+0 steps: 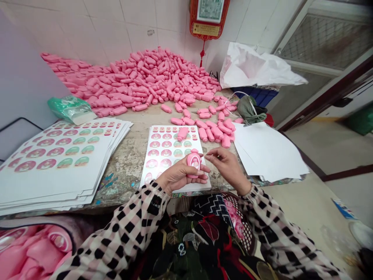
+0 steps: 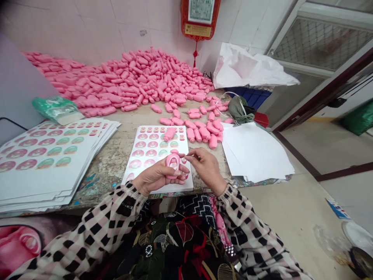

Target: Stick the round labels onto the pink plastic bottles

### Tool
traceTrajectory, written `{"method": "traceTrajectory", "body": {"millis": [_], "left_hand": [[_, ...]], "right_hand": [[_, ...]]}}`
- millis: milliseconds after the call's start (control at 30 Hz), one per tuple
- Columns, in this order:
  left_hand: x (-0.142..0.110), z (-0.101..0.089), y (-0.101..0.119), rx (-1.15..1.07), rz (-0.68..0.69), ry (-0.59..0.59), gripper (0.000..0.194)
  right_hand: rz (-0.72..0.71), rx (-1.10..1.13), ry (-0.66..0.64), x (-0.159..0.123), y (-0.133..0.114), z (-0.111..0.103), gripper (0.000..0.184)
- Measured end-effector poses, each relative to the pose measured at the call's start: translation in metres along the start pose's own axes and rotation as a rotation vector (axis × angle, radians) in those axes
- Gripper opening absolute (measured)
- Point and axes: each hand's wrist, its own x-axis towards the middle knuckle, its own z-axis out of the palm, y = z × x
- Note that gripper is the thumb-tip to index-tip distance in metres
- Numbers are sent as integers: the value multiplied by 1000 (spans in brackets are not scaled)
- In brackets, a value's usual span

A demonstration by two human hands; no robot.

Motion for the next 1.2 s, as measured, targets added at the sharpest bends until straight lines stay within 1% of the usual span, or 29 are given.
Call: {"method": "traceTrajectory", "body": {"millis": [67,133,233,300,367,433,500,567,700,733,800,867,900,967,1000,1033,1067,1100,1133,1167,1200], "left_hand": [[1,2,-2,-36,8,-11,59],[3,4,-6,-51,12,-23,62],[7,10,-12,-21,-10,-47,67],[8,13,-16,27,-40,-63,67],[7,18,-20,102,-99,-84,65],[7,23,-24,198,-166,-104,64],[8,29,-32,291,-214,-100,69],[12,35,-42,360,-240,-88,76],[20,48,-70,444,-289,-89,87],[22,52,-77,473,-291,-99,91],[22,57,-86,539,-282,-138,97],[20,60,-86,623,-273,-222,103],[19,61,-83,674,-270,-273,106],[18,58,-68,762,-268,-360,105],[18,55,-57,779,-260,-375,99],[20,49,-46,760,-249,-351,86],[22,41,-33,732,-233,-299,76],[26,32,-20,732,-167,-195,69],[30,20,-8,808,-75,-29,63],[35,7,4,961,38,197,56],[39,-6,14,1148,141,470,47]], "right_hand": [[108,152,60,1,1,-2,22],[226,314,57,-2,-1,3,28],[390,496,-42,-12,-6,17,34],[474,575,-102,-20,-8,24,34],[509,623,-121,-28,-7,25,33],[498,665,-133,-37,-5,22,32],[479,699,-125,-49,-1,18,31],[470,679,-63,-66,4,16,33],[465,479,212,-102,10,17,34],[480,455,259,-109,11,16,33],[513,449,311,-119,13,11,32],[529,419,341,-128,18,2,33],[533,378,356,-132,24,-5,34],[560,239,376,-145,42,-18,38],[587,147,383,-153,54,-25,41],[629,39,394,-162,68,-30,44],[668,-52,390,-172,84,-36,47],[718,-130,367,-182,100,-40,49],[772,-193,325,-192,116,-44,50],[815,-254,290,-201,130,-48,50],[852,-307,256,-210,144,-51,50]]}}
